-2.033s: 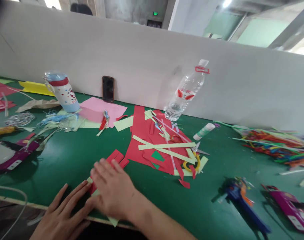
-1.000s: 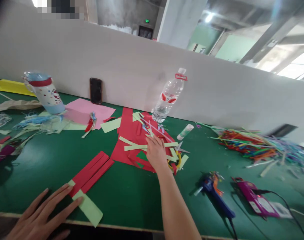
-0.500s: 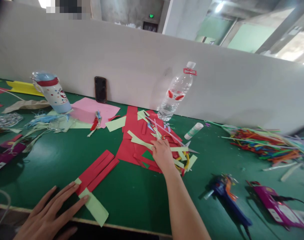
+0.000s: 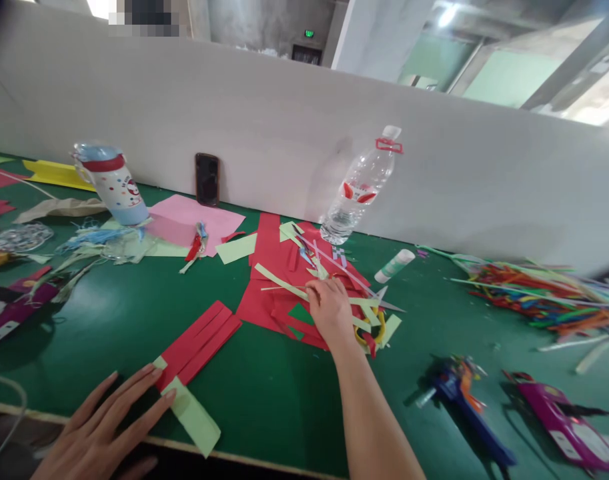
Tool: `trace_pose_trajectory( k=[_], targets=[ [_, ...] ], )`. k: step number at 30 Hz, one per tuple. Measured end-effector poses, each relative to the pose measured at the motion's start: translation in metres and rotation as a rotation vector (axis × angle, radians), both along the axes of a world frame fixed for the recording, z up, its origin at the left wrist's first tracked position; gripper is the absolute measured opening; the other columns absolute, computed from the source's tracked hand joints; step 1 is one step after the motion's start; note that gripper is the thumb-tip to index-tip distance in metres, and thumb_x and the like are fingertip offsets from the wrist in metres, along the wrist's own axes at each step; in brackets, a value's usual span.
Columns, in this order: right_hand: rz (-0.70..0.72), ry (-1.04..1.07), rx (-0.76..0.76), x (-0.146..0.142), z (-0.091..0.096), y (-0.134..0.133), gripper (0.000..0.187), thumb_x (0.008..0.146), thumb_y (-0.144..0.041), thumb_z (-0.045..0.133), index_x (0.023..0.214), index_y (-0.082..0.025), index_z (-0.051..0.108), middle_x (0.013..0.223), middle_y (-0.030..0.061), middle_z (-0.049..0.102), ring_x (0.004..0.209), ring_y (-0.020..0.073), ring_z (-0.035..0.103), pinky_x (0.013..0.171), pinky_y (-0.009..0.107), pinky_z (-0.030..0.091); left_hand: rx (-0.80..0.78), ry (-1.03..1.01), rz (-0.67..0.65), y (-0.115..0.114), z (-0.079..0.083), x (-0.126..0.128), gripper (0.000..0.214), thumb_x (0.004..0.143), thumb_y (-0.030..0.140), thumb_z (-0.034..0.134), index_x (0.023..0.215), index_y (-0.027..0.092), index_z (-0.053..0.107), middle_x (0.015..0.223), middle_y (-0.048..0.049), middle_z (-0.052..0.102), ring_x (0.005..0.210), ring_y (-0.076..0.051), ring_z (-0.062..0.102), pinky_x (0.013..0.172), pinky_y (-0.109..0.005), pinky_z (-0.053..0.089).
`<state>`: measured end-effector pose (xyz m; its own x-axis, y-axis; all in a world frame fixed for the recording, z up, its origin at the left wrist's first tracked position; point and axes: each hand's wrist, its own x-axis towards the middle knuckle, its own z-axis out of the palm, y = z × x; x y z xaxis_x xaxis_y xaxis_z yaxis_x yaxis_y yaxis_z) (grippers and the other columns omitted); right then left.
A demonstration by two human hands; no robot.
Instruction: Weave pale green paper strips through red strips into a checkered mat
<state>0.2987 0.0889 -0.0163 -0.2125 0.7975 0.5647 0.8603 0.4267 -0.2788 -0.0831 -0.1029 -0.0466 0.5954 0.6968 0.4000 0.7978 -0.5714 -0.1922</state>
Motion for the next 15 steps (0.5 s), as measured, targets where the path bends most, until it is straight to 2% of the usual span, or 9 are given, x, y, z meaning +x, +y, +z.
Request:
trace_pose_trajectory(
  k=[5,10,15],
  targets=[
    [-0.054,0.077,0.071,-0.005,0.010,-0.004,0.018,0.094,-0.028,0.047,0.092,-0.022,0.064,0.089,0.0090,0.070,0.091,0.0279,0.061,0.085,0.043,0.049,-0.024,-0.013,0.014,0.000,0.000,0.001,0.059,0.082,0.038,0.060,0.138,0.021,0.054,0.152,-0.0076,0.046,0.143,-0.022,0.035,0.123,-0.043,0.008],
    [-0.108,0.164,0.093,-0.014,0.019,-0.014,0.019,0.096,-0.031,0.046,0.098,-0.022,0.063,0.091,0.0070,0.071,0.085,0.0242,0.066,0.078,0.035,0.052,-0.043,-0.029,0.025,0.000,-0.001,0.000,0.056,0.083,0.035,0.059,0.138,0.026,0.054,0.151,-0.0053,0.048,0.141,-0.022,0.040,0.123,-0.043,0.008],
    [-0.163,0.248,0.076,-0.022,0.025,-0.022,0.020,0.096,-0.035,0.049,0.100,-0.022,0.064,0.089,0.0061,0.072,0.074,0.0209,0.068,0.068,0.029,0.052,-0.058,-0.025,0.022,-0.001,0.001,0.001,0.056,0.083,0.033,0.059,0.138,0.029,0.053,0.151,-0.0069,0.047,0.137,-0.024,0.045,0.123,-0.044,0.009]
  ],
)
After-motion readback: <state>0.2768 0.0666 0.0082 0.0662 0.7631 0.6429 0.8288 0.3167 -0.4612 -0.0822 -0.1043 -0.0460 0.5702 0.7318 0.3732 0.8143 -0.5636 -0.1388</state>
